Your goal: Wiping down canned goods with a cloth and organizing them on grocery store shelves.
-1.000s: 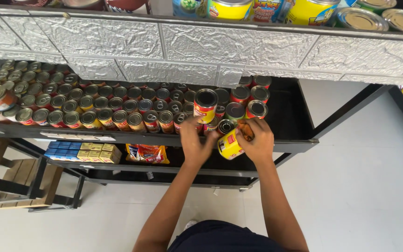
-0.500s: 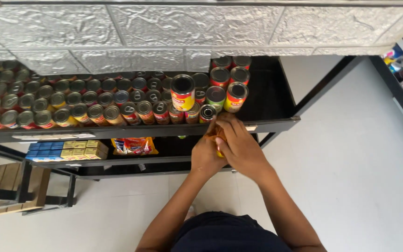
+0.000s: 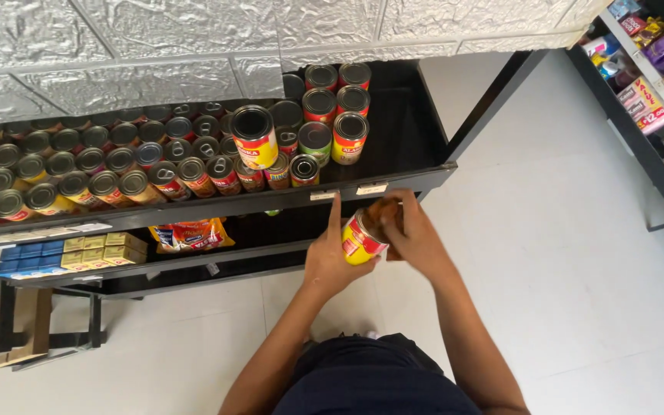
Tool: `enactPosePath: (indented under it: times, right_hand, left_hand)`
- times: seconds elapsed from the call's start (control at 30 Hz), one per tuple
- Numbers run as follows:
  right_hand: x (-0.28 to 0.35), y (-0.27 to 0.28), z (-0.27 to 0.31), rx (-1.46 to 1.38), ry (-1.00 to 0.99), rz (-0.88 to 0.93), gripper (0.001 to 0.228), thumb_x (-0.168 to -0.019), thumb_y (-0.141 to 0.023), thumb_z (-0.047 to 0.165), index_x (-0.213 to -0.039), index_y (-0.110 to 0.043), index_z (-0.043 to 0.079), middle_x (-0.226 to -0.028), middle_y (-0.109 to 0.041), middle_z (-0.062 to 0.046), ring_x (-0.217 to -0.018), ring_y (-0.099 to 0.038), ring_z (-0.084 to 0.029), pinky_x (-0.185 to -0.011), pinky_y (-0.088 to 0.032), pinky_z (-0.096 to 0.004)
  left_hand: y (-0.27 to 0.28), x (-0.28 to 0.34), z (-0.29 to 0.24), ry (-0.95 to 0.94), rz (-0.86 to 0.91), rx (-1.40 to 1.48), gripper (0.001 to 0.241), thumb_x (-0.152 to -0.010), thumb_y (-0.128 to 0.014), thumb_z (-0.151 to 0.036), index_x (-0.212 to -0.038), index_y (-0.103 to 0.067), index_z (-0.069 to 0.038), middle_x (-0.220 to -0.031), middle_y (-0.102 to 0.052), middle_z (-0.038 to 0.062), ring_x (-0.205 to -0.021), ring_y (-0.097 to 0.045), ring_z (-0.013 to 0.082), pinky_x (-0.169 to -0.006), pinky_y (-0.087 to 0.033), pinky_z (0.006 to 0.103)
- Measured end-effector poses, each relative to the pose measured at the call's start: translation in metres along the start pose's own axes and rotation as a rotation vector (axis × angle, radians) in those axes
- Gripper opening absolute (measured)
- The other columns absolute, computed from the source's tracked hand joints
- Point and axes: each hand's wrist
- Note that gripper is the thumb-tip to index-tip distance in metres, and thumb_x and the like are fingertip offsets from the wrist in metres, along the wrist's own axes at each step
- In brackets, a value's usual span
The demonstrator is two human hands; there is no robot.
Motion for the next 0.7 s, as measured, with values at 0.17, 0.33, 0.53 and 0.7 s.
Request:
enactPosePath:
  times: [0.17,0.33,0.53,0.7]
  right_hand:
    - [0.005,-0.012,-0.019,-0.026,0.944,0.113,0.055,-0.097,-0.056,0.001,-0.150,-0.043,0.004,-0.150,-0.047,-0.024,-0.142,-0.045,-0.035,-0.118,-0.035,-0.042]
    - [-0.013,-0.015,-0.029,-0.113,0.814,0.224,0.048,-0.102,-0.053,0.001,-0.149,-0.052,0.006,-0.145,-0.056,-0.017,-0.139,-0.053,-0.031,-0.117,-0.040,-0.038]
    - [-0.008,-0.048,-0.059,-0.464,0.865,-0.119,0.048,-0.090,-0.053,0.002,-0.137,-0.065,0.001,-0.140,-0.063,-0.016,-0.132,-0.061,-0.028,-0.120,-0.044,-0.040]
    - [0.005,-0.068,-0.071,-0.026,1.136,-0.370,0.043,-0.084,-0.064,0.001,-0.127,-0.064,0.002,-0.137,-0.058,-0.017,-0.139,-0.053,-0.034,-0.129,-0.034,-0.052]
  left_hand:
    - [0.001,0.003,0.005,-0.059,0.036,-0.049,0.133,-0.061,-0.092,-0.038,-0.160,-0.010,0.001,-0.122,-0.070,0.021,-0.095,-0.073,0.0374,-0.080,-0.060,0.0420]
    - [0.003,0.015,-0.011,0.032,0.104,0.117,0.132,-0.064,-0.092,-0.037,-0.160,-0.010,0.000,-0.122,-0.068,0.021,-0.101,-0.072,0.0362,-0.086,-0.059,0.0417]
    - [-0.054,0.030,0.038,0.232,-0.039,1.031,0.085,-0.082,-0.081,-0.011,-0.155,-0.038,-0.001,-0.138,-0.061,0.015,-0.124,-0.061,0.0286,-0.105,-0.053,0.0414]
    - [-0.057,0.037,0.039,0.527,-0.084,1.492,0.051,-0.094,-0.060,-0.018,-0.143,-0.052,-0.007,-0.133,-0.065,0.008,-0.119,-0.066,0.0200,-0.099,-0.054,0.0349]
Point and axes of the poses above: each hand's wrist, its own x-axis away from the middle knuckle, its own y-axis out of the back of the hand, z = x × y
